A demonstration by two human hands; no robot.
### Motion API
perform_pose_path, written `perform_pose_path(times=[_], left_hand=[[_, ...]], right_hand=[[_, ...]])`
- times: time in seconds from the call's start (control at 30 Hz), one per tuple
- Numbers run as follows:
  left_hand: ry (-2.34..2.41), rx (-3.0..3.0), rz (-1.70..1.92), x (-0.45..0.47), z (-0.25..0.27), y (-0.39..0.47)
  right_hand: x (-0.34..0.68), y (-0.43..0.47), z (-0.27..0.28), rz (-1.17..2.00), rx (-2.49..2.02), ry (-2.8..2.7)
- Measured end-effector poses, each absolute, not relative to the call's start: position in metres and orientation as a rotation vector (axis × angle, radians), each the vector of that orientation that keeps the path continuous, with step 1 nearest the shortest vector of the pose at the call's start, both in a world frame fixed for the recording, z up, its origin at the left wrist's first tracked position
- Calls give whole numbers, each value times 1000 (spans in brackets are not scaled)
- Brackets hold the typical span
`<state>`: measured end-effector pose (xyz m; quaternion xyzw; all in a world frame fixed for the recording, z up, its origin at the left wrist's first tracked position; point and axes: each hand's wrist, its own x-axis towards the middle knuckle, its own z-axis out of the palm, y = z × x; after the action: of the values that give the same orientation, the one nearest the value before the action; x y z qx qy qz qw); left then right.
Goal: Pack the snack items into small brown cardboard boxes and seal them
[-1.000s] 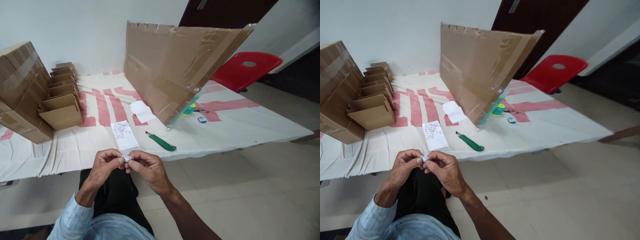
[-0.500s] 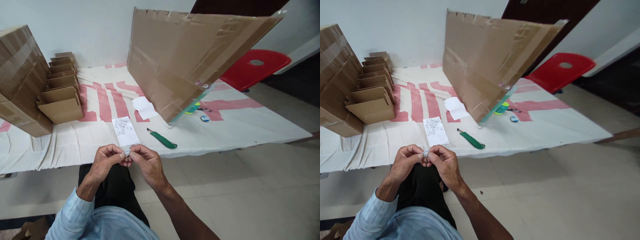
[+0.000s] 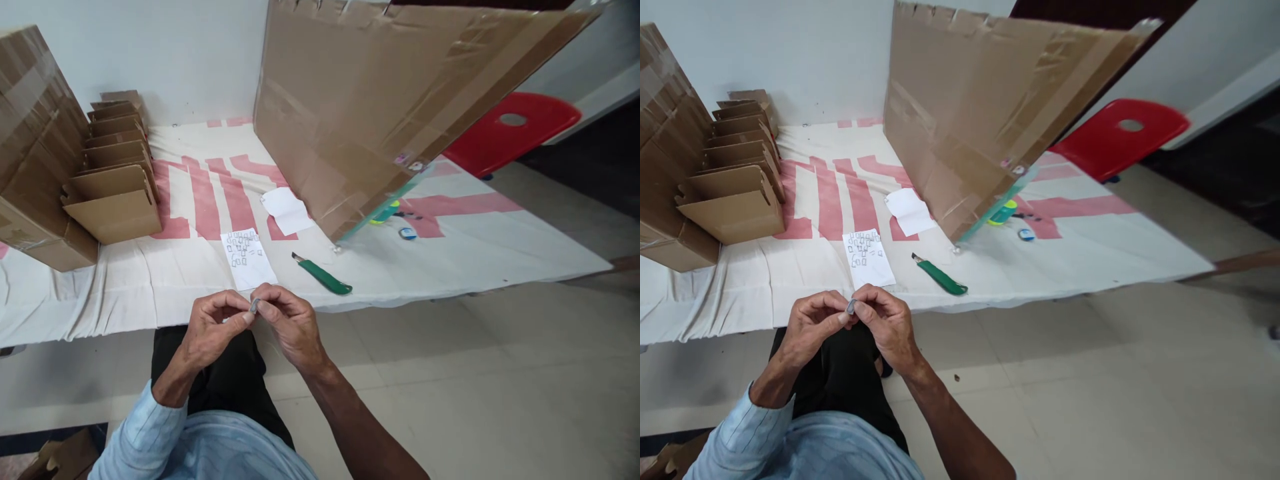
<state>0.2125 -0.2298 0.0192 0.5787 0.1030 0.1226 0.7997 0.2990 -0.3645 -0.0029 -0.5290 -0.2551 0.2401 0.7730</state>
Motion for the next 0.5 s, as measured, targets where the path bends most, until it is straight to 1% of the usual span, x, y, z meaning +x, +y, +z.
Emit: perform_pose_path(times=[0.17, 0.5], left_hand=[[145, 1237, 127, 216, 29, -220], [177, 1196, 64, 218, 32, -220]], right_hand=[[305, -369, -4, 700, -1102, -637], [311, -374, 5, 771, -1139, -638]])
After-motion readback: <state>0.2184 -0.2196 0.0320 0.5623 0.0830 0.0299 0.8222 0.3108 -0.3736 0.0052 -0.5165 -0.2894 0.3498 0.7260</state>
